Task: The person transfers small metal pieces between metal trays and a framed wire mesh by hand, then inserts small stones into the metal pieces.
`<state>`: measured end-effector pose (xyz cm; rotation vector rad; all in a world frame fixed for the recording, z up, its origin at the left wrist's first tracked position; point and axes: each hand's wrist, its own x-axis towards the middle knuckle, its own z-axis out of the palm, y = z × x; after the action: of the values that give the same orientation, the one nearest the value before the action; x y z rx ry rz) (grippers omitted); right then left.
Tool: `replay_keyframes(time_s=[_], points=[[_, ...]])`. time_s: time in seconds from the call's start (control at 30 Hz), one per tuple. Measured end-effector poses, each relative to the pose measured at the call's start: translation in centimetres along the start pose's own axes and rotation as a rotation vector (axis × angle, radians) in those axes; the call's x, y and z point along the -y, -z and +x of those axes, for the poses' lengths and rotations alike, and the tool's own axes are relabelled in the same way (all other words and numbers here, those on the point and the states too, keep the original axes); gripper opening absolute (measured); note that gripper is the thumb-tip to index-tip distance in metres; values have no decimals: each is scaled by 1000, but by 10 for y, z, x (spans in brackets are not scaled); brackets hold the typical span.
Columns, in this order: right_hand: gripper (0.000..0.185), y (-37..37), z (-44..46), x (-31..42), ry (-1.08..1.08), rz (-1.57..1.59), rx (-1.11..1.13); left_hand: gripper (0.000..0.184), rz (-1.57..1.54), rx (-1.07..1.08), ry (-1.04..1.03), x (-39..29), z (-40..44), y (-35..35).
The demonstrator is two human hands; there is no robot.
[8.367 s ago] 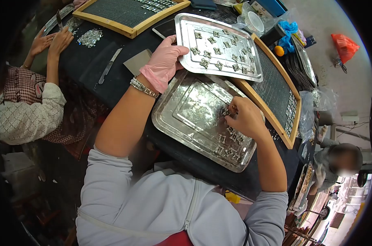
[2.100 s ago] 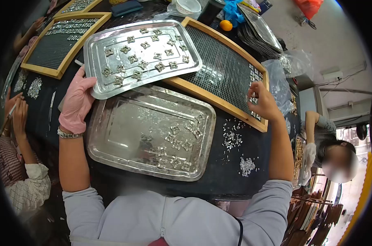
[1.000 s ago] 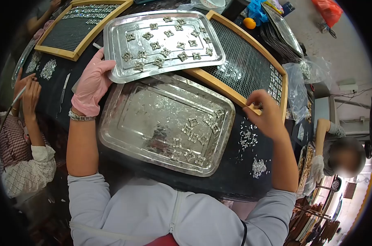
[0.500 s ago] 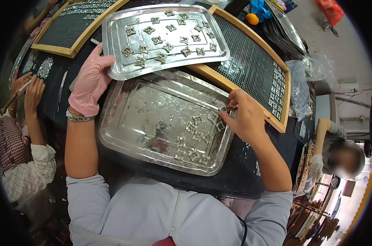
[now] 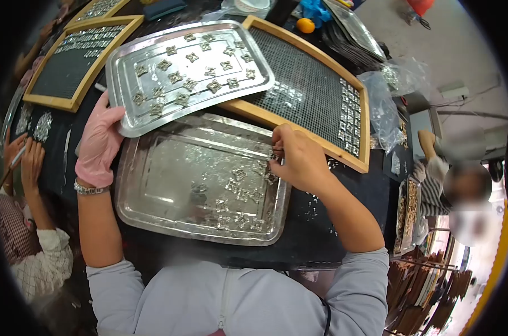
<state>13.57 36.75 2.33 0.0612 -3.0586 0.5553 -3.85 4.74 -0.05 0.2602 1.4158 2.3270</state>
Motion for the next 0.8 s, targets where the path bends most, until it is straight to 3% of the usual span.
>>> replay_keyframes(time_s=[0.6,0.8], points=[[36,8,-10,-10,105,6,-54,52,-28,-42,4,2,1,1],[33,76,-31,-69,-127,73,-178,53,-8,-35,9,5,2,9]])
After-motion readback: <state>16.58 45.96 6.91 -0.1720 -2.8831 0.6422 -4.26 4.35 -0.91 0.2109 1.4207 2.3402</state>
